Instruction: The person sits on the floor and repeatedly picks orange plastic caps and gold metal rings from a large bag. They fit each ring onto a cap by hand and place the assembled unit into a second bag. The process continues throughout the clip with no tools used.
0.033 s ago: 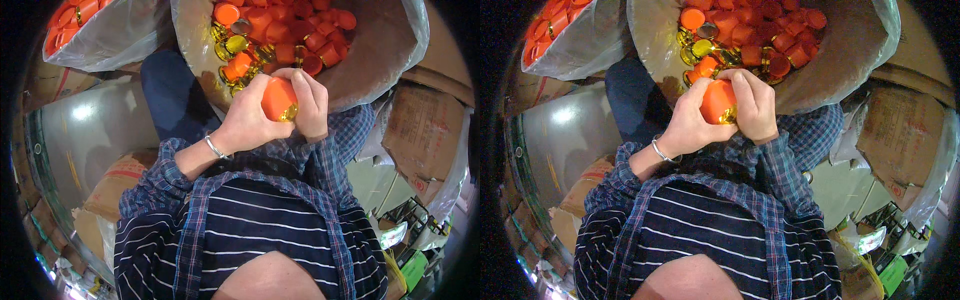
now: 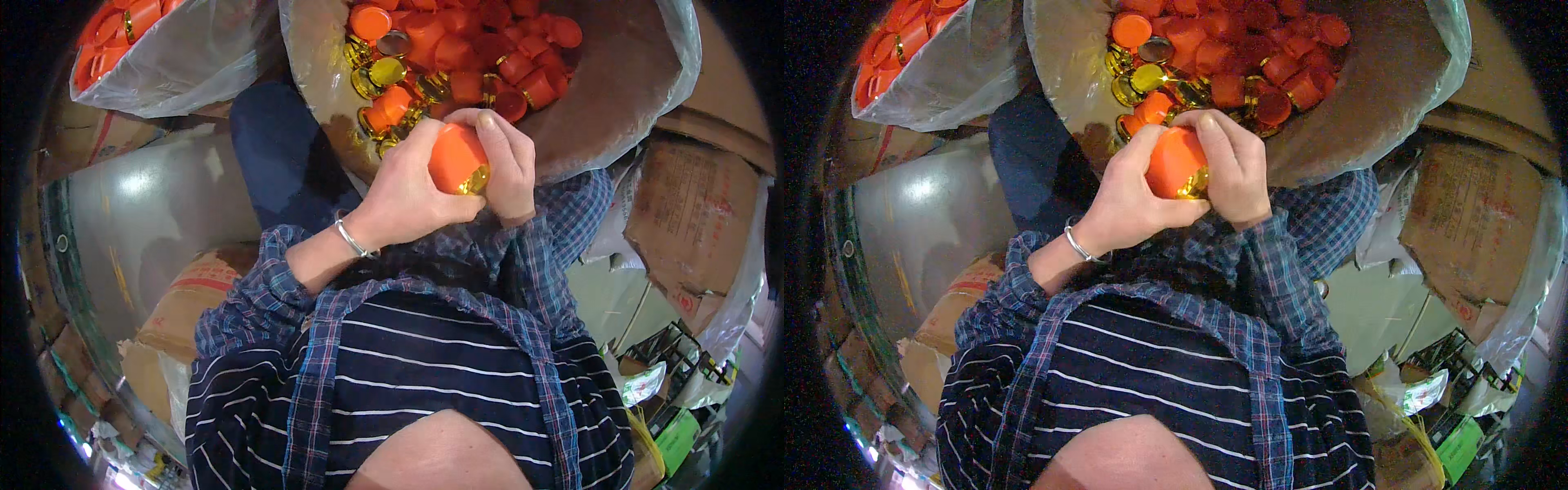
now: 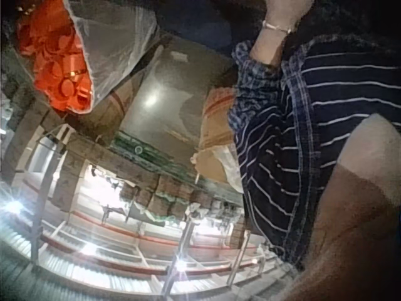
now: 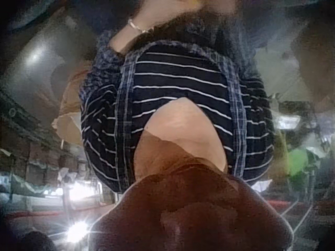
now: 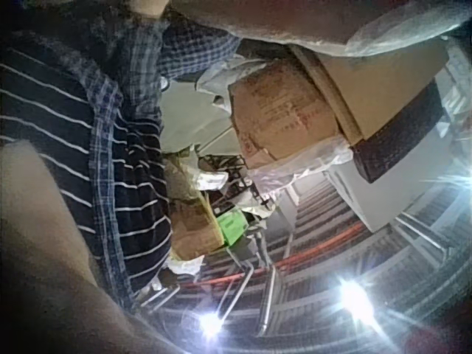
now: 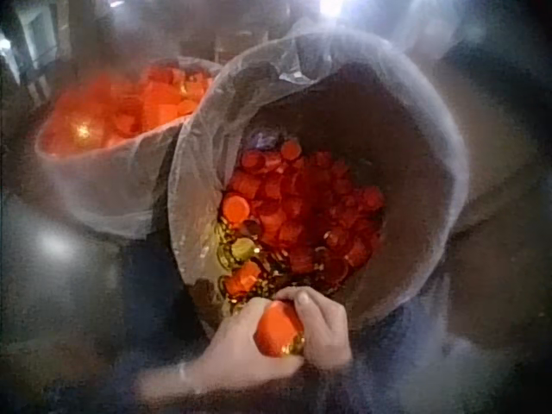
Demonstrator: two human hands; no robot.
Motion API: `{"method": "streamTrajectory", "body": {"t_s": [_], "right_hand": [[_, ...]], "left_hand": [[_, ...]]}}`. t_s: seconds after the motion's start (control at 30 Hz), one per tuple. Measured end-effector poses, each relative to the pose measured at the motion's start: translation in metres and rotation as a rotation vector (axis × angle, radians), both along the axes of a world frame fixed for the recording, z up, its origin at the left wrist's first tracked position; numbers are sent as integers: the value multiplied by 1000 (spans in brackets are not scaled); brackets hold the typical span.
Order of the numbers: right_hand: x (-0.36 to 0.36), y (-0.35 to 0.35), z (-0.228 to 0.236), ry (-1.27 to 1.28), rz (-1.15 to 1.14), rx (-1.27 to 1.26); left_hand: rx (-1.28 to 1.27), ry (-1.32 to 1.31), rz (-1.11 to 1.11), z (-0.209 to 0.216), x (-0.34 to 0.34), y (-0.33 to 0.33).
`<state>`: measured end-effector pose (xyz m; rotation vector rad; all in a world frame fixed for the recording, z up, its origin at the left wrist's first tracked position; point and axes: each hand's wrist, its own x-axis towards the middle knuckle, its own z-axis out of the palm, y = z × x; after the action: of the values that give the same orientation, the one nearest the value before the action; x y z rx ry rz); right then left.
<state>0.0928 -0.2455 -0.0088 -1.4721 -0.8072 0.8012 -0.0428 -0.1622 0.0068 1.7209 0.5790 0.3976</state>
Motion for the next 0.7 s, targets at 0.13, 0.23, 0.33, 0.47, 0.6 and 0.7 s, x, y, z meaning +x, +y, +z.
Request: {"method": "streamTrajectory", "body": {"t_s": [0.13,0.23,0.33,0.47,0.6,0.7], "right_hand": [[12,1,-19,940,-116,106],[13,3,-31,1233,-130,29],[-3,6,-37,923,-326,-54],[-39,4,-40,163,-430,49],[-44,-4,-53,-459,-338,64],[-39,-10,-67,-779,-194,81]], "left_hand": [[-415,-197,-177,-6,-4,13],[-623,-353,-131,-20,-7,1],[-515,-350,78,-39,-2,-9],[-508,-314,337,-56,11,-17],[-812,-315,417,-64,16,-19],[-1119,-227,480,-77,10,-14]]}}
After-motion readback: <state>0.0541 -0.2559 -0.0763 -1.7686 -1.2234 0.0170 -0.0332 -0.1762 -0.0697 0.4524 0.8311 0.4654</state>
